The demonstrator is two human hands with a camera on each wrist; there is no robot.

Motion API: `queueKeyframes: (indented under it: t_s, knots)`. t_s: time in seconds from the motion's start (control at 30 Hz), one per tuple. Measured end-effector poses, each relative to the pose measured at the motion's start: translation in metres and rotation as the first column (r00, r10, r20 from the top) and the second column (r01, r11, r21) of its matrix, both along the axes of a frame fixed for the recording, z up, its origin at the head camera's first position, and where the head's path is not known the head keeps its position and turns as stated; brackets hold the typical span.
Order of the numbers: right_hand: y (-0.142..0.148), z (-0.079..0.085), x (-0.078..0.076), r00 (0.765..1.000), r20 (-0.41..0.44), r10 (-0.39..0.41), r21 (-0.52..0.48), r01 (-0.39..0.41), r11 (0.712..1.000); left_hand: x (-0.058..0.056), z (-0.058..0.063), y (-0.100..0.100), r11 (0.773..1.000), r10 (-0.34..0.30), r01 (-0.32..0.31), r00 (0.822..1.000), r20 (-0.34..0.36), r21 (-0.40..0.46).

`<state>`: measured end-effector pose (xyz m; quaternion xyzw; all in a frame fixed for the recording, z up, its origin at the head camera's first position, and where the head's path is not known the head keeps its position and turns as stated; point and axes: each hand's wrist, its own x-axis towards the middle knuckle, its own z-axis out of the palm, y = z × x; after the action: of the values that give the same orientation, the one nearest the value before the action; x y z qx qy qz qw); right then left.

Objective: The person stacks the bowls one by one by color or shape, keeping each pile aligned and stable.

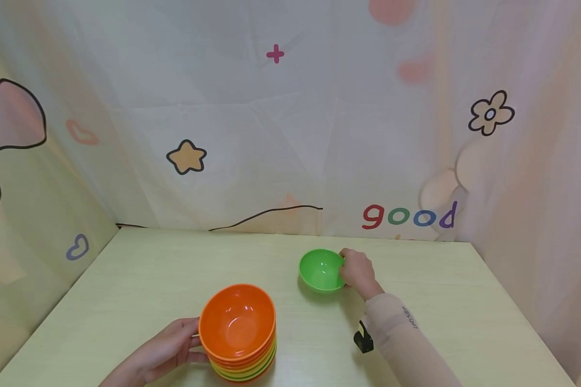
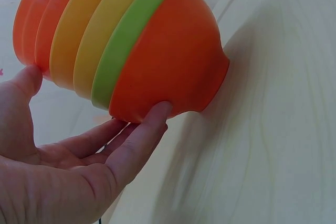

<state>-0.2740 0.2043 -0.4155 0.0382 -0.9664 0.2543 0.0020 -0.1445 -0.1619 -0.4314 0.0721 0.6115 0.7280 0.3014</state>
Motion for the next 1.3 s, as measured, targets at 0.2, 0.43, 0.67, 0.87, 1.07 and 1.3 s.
queueKeyframes:
  t_s: [0.2, 0.43, 0.67, 0.87, 1.07, 1.3]
  knots:
    - [-0.0008, 0.0006, 0.0001, 1.000, -0.001, -0.009, -0.008, 0.009, 1.000, 0.0001, -0.0003, -0.0009, 1.000, -0.007, 0.007, 1.000, -0.008, 0.013]
    - [-0.0004, -0.0006, -0.0011, 1.000, 0.019, -0.011, -0.018, 0.012, 1.000, 0.0004, 0.0003, -0.0009, 1.000, -0.007, 0.007, 1.000, -0.006, 0.006]
    - [-0.0005, -0.0009, -0.0006, 1.000, 0.026, -0.007, -0.011, 0.007, 1.000, 0.0009, 0.0006, -0.0009, 1.000, -0.003, 0.003, 1.000, -0.003, 0.002]
    - [-0.0001, -0.0023, -0.0020, 1.000, 0.029, -0.006, -0.018, 0.007, 1.000, 0.0006, 0.0003, -0.0006, 1.000, -0.005, 0.005, 1.000, -0.001, 0.002]
    - [-0.0006, -0.0012, -0.0005, 1.000, 0.030, -0.005, -0.034, 0.006, 0.999, 0.0000, -0.0013, -0.0008, 1.000, -0.005, 0.005, 1.000, -0.004, 0.009]
    - [-0.0013, 0.0031, 0.0028, 0.999, 0.034, 0.011, -0.054, -0.009, 0.998, -0.0010, -0.0024, -0.0007, 1.000, -0.004, 0.004, 1.000, -0.004, 0.004]
